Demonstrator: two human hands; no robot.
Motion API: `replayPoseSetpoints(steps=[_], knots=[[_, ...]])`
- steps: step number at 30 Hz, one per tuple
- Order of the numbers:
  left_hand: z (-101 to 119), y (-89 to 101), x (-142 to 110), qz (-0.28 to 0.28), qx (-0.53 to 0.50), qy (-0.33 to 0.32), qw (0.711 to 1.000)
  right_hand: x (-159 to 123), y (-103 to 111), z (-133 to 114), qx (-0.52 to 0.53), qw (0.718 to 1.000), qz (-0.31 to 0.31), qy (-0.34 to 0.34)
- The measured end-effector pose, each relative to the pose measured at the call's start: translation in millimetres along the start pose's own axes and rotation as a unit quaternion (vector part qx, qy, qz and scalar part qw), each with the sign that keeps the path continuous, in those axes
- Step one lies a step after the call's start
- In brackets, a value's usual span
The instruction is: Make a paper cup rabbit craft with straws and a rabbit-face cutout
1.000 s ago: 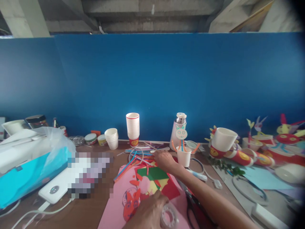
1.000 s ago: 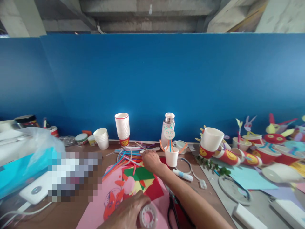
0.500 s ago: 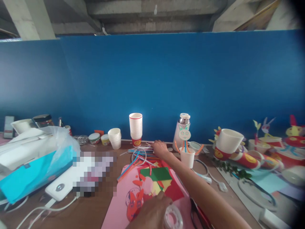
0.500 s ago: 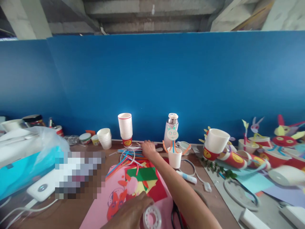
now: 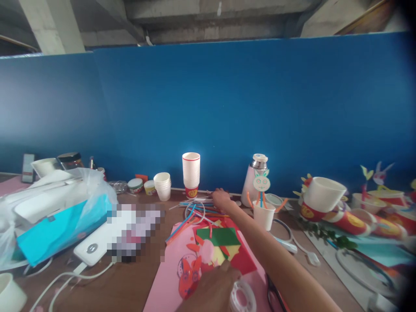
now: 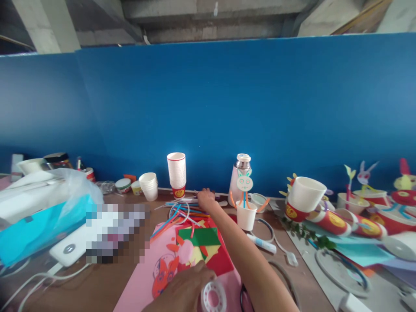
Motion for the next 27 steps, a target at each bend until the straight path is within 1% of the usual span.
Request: replayPoseSetpoints(steps=[3,6,11,14,20,27], knots=[[-4,-3.0,2,0.018,-0.007,0.002,1.0,0,1,-1,-0.001,1.0,0.0,0.001],[-6,-3.1,4,0.031,-0.007,-0.007,0.999,-4,1,-2,-0.004,1.0,0.026,0.003],[1,0.9,2,0.018,-0.005,0.006,1.0,-17,8,-5,0.008,0.994,0.105,0.001],[2,-0.1,2,0.021,0.003,-0.012,1.0,-25,18,-7,0.029,0.987,0.159,0.013],[-5,-6.3,3,0.045,0.02,-0.032,0.998,-40,36,-11,0.072,0.958,0.269,0.07],[-9,-11.0,5,0.068,0.032,-0.034,0.997,-51,46,-9,0.136,0.912,0.372,0.11]])
Point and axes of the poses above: each hand's wrist, its own x-axis towards the middle knuckle, its own y-axis out of the back of the hand, z = x × y, the point moved 2 cm from there along x, towards the middle knuckle, and after that the axes turned 14 degrees about -z, right-handed, at the moved point
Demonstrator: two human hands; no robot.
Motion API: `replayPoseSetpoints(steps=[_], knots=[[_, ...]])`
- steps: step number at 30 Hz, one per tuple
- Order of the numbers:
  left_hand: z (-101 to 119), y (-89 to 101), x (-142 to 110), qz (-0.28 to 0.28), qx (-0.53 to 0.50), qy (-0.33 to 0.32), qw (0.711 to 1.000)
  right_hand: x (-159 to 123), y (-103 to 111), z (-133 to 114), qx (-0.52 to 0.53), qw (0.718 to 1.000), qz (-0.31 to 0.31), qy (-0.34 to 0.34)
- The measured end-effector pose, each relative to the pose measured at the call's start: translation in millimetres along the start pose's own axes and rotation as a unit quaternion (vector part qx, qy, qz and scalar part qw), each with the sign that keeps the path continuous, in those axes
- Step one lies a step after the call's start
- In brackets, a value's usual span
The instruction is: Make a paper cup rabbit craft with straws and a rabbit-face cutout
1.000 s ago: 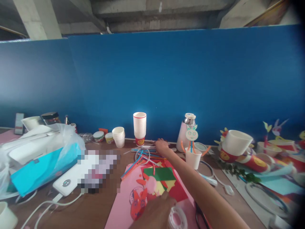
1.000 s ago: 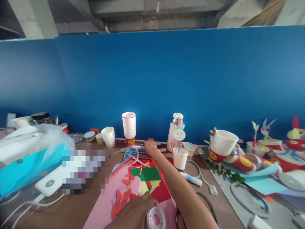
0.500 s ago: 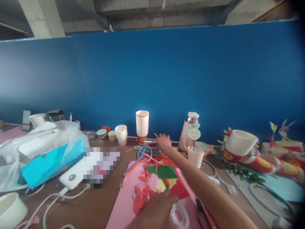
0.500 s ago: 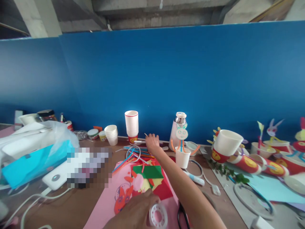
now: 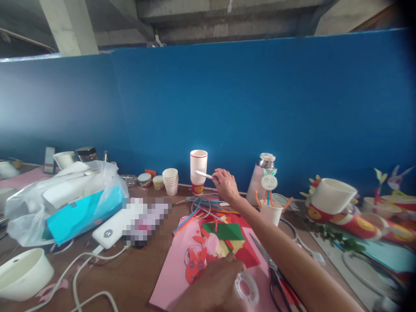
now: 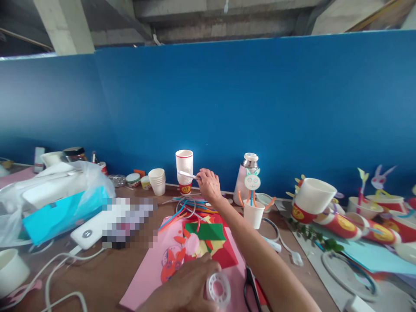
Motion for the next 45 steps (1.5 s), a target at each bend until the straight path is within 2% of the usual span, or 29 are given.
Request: replayPoseSetpoints(steps=[7,11,14,17,22,25,31,35,40,45], knots=[[8,6.5,-3,-0.017,0.001,0.023,1.0,-3,23,-12,0.05,0.996,0.06,0.051],[18,11.8,-5,0.002,0.026,0.043,0.999,-3,46,-21,0.079,0.992,0.076,0.069],[23,14.0,-6,0.009,0.034,0.037,0.999,-15,65,-22,0.158,0.983,0.073,0.065],[25,14.8,-6,0.026,0.042,0.022,0.999,-45,76,-18,0.205,0.978,0.026,0.038],[22,11.9,-5,0.032,0.047,0.014,0.998,-118,74,-8,0.227,0.973,-0.035,-0.011],[21,10.9,-4,0.034,0.04,0.017,0.998,-158,69,0,0.25,0.961,-0.086,-0.075],[26,13.5,-4,0.038,0.014,0.002,0.999,-212,68,12,0.264,0.945,-0.142,-0.129],[35,16.8,-5,0.024,0.004,0.01,1.0,-232,66,16,0.265,0.942,-0.138,-0.152],[46,21.8,-5,0.032,0.007,0.046,0.998,-239,65,15,0.291,0.934,-0.131,-0.163],[40,20.0,-5,0.022,-0.013,0.048,0.999,-238,67,15,0.3,0.933,-0.114,-0.165]])
Point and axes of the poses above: each hand's wrist, its own x-axis towards the middle knuckle, its own y-axis out of the back of the hand, z = x × y, the point moved 2 cm from there along x, towards the middle knuckle, and after that the axes turned 14 degrees about -z, right-handed, at the moved point
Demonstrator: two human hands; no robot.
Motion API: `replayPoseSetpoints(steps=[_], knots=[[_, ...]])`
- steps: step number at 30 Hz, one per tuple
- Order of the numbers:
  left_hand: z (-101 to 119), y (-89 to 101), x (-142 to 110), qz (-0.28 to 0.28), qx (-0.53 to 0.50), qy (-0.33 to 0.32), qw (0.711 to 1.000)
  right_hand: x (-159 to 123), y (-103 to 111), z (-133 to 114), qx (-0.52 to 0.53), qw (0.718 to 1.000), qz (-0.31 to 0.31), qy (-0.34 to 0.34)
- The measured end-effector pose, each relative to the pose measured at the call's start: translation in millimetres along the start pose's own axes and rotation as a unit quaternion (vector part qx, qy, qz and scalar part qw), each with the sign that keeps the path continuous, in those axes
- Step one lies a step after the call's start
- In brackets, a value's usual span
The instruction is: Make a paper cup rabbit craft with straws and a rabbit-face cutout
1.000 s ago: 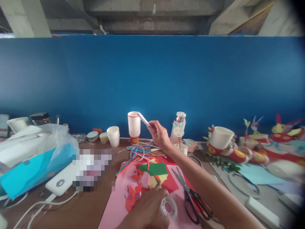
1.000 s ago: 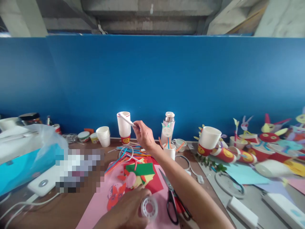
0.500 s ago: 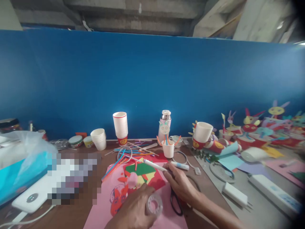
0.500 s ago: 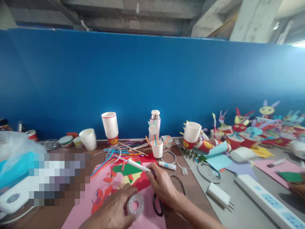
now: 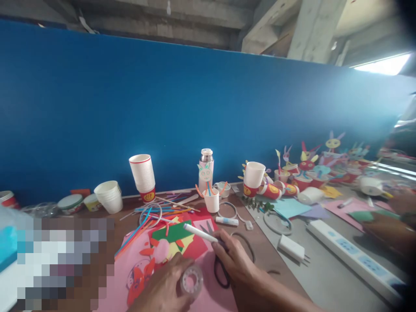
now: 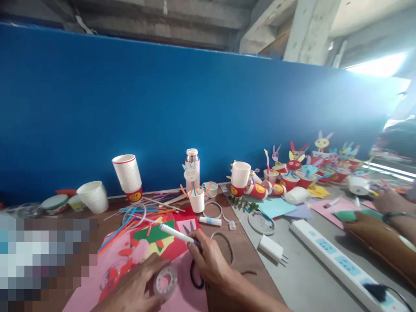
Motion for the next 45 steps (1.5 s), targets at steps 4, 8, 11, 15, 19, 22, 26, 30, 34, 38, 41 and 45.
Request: replayPoseSetpoints(steps=[4,8,11,15,19,22,26,30,34,38,41,45], knots=[[-10,-2.6,1,0.007,-0.005,0.011,1.0,0,-2,-2,0.004,1.0,-0.023,-0.006],[-5,-1.2,-1,0.005,-0.005,0.017,1.0,-2,-9,-2,-0.023,0.999,-0.04,-0.015],[1,0.7,-2,0.009,0.002,0.019,1.0,-3,-14,-1,-0.044,0.999,-0.03,0.0],[-6,2.5,3,0.048,-0.017,0.007,0.999,-4,-16,-2,-0.053,0.998,-0.024,0.016],[-16,9.5,7,0.152,-0.058,-0.033,0.986,-7,-15,-6,-0.063,0.997,-0.031,0.038],[-11,12.9,3,0.139,-0.133,-0.067,0.979,-10,-16,-8,-0.071,0.996,-0.037,0.045],[-1,9.1,0,0.111,-0.3,-0.104,0.942,-14,-17,-14,-0.071,0.994,-0.063,0.05],[0,1.0,3,0.103,-0.437,-0.122,0.885,-18,-13,-25,-0.092,0.989,-0.085,0.073],[-3,-0.6,5,0.106,-0.482,-0.124,0.861,-20,-12,-31,-0.103,0.985,-0.108,0.09],[-2,0.1,4,0.106,-0.495,-0.133,0.852,-21,-13,-32,-0.126,0.982,-0.106,0.091],[-1,-0.9,3,0.106,-0.497,-0.138,0.85,-21,-13,-32,-0.147,0.979,-0.094,0.104],[0,-4.2,3,0.107,-0.507,-0.134,0.845,-22,-15,-31,-0.187,0.972,-0.072,0.121]])
Point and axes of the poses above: each hand's wrist, its own x-axis towards the middle knuckle, its own y-axis out of the back of the hand, z = x × y, the point moved 2 cm from there along x, towards the middle knuckle, and after that the axes turned 14 degrees about -z, right-handed, at the moved point
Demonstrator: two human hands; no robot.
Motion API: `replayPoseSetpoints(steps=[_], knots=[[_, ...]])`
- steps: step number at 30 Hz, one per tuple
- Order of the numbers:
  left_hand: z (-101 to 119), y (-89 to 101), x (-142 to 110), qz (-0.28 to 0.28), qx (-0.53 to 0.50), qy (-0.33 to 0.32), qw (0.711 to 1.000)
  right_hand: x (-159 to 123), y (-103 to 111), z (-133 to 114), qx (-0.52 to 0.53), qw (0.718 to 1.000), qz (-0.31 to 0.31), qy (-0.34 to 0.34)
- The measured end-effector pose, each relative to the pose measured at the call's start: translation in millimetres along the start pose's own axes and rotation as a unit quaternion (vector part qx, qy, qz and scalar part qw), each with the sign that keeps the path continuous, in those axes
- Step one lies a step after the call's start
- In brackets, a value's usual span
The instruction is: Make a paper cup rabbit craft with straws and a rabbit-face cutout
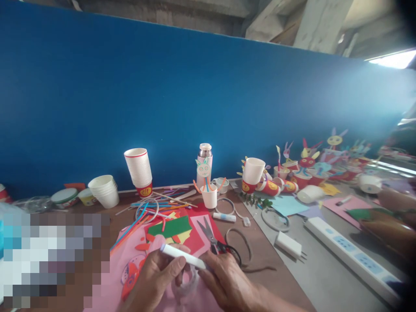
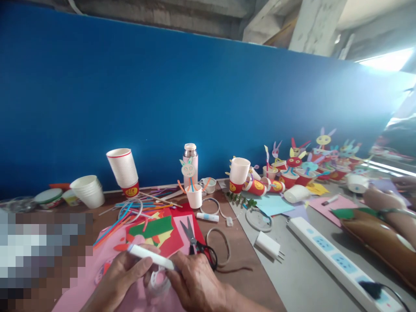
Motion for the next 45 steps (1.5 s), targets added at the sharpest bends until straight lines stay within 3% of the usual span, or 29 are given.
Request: replayPoseSetpoints(steps=[7,15,19,26,31,36,39,45], knots=[[1,-2.9,0,0.017,0.004,-0.016,1.0,-1,-5,-3,-0.055,0.998,0.026,0.015],[6,-4.6,-3,0.045,0.049,-0.033,0.997,5,-1,-4,0.002,0.999,0.008,0.035],[5,-10.5,-4,0.04,0.039,-0.029,0.998,5,1,-8,0.049,0.997,-0.007,0.059],[2,-16.6,-5,0.011,0.001,-0.019,1.0,0,-1,-9,-0.021,0.999,0.014,0.029],[-2,-17.0,-3,0.044,-0.003,-0.021,0.999,1,3,-8,-0.026,0.999,-0.026,0.03],[-3,-16.5,-2,0.085,-0.014,-0.011,0.996,3,7,-10,-0.031,0.999,-0.022,0.016],[-3,-16.3,-2,0.081,0.0,-0.026,0.996,4,11,-15,-0.012,1.0,-0.024,0.014],[-6,-21.4,-4,0.032,0.024,-0.033,0.999,0,25,-27,0.143,0.986,-0.042,0.077]])
Point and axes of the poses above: each hand's wrist, its own x-axis towards the middle knuckle, its own y-axis out of the back of the hand, z = x × y, the point moved 2 cm from there along x, towards the middle knuckle, and after that the axes turned 14 degrees about -z, right-handed, at the moved point
